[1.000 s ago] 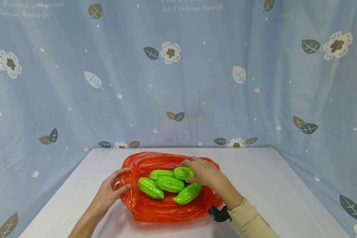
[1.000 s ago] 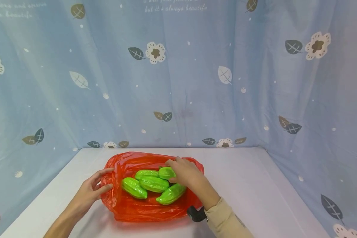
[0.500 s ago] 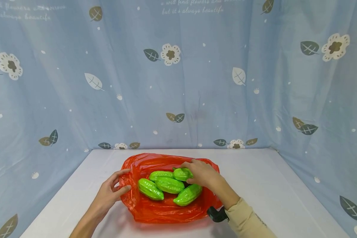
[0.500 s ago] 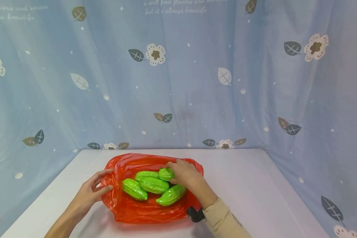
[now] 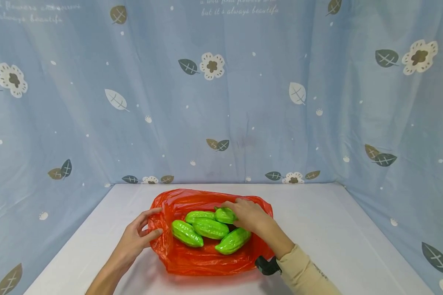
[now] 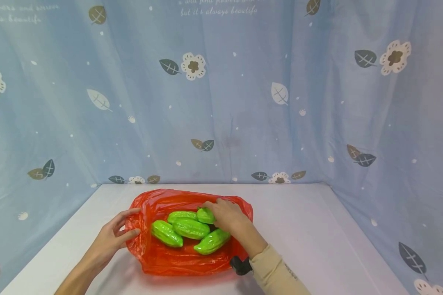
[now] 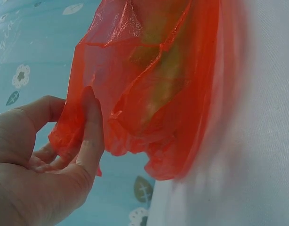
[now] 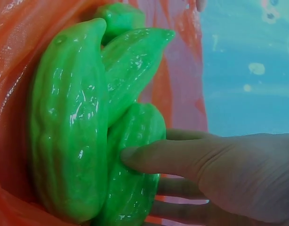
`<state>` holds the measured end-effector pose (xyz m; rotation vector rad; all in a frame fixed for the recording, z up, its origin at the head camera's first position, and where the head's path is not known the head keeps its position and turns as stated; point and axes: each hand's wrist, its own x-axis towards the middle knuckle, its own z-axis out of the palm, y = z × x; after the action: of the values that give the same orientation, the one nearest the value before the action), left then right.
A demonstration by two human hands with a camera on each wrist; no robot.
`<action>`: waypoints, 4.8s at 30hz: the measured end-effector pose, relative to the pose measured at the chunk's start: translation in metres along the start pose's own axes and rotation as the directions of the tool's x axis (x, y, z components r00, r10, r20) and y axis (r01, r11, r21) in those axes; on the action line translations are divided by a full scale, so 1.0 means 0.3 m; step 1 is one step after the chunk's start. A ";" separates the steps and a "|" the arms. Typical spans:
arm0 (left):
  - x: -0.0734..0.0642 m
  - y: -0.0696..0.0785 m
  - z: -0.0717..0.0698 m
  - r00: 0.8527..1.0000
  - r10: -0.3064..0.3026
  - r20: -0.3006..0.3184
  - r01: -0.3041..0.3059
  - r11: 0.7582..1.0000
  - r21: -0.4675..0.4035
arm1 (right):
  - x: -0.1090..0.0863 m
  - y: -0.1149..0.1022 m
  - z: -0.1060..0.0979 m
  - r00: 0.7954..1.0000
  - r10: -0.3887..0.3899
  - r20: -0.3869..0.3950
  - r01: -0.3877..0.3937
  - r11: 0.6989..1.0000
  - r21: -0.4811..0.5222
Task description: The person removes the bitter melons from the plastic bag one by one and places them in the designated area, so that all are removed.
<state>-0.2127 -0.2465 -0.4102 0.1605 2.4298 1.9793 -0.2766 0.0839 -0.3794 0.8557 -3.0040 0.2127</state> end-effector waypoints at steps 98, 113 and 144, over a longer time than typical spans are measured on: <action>0.002 -0.001 0.007 1.000 -0.018 -0.025 0.019 0.998 0.054 | -0.297 0.152 -0.214 0.959 0.100 -0.265 -0.046 0.978 0.203; 0.003 -0.006 0.008 0.999 -0.033 -0.037 0.036 0.997 0.062 | -0.287 0.247 -0.201 0.951 0.146 -0.274 -0.066 0.957 0.281; 0.004 -0.009 0.013 0.997 -0.060 -0.050 0.064 0.995 0.080 | -0.188 0.456 -0.002 0.899 0.374 -0.228 -0.250 0.866 0.433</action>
<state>-0.2140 -0.2430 -0.4135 0.0374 2.5132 1.8816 -0.3004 0.2286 -0.3989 0.2807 -2.8152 0.8936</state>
